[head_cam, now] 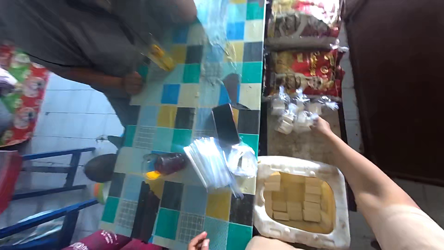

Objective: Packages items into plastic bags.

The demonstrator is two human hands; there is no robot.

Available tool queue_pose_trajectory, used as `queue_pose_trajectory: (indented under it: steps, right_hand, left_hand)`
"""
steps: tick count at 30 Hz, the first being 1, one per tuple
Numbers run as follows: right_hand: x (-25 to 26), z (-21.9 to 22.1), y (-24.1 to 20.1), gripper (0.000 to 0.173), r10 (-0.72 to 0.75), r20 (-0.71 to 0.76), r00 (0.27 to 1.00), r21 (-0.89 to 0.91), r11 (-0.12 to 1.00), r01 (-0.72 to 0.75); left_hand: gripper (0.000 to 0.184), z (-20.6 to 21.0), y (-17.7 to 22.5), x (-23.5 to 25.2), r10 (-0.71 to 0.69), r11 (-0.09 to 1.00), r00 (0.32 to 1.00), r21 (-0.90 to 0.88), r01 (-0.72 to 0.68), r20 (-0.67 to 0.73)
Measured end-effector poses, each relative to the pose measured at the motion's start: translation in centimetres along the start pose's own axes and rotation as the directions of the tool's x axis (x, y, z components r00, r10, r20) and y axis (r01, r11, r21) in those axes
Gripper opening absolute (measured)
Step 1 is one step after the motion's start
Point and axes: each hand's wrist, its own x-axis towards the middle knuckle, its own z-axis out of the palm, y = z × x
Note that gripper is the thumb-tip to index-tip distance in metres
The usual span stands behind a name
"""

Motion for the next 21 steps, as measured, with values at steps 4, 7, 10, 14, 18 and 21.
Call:
queue_pose_trajectory:
  steps: [4, 7, 10, 14, 18, 21]
  right_hand:
    - [-5.8, -2.5, -2.8, 0.055, -0.035, -0.056, 0.998, 0.116, 0.992, 0.042]
    - [-11.9, -2.6, -4.4, 0.039, -0.310, -0.295, 0.904, 0.170, 0.914, 0.368]
    - [-20.6, -0.3, -7.1, 0.026, -0.546, -0.461, 0.699, 0.134, 0.736, 0.664]
    - [-32.9, 7.0, -12.8, 0.020, -0.680, -0.329, 0.655, 0.255, 0.603, 0.755]
    - [-35.8, 11.4, -19.5, 0.060, -0.396, 0.229, 0.889, 0.153, 0.917, 0.369]
    - [-35.3, 11.5, -21.2, 0.035, -0.334, 0.222, 0.916, 0.151, 0.940, 0.306]
  left_hand:
    - [0.023, 2.9, 1.6, 3.2, 0.302, 0.876, 0.947, 0.360, -0.322, 0.112]
    - [0.021, 5.2, 3.3, 6.6, 0.405, 0.838, 0.912, 0.370, -0.401, 0.072]
    - [0.034, 6.5, 5.3, 9.9, 0.394, 0.882, 0.918, 0.300, -0.363, -0.046]
    - [0.066, 7.6, 6.0, 12.4, 0.279, 0.929, 0.952, 0.287, -0.234, -0.129]
    - [0.049, 5.8, 5.4, 14.0, -0.106, 0.987, 0.994, 0.126, 0.105, 0.001]
    - [0.030, 4.2, 3.8, 15.0, -0.150, 0.987, 0.988, -0.048, 0.152, 0.035]
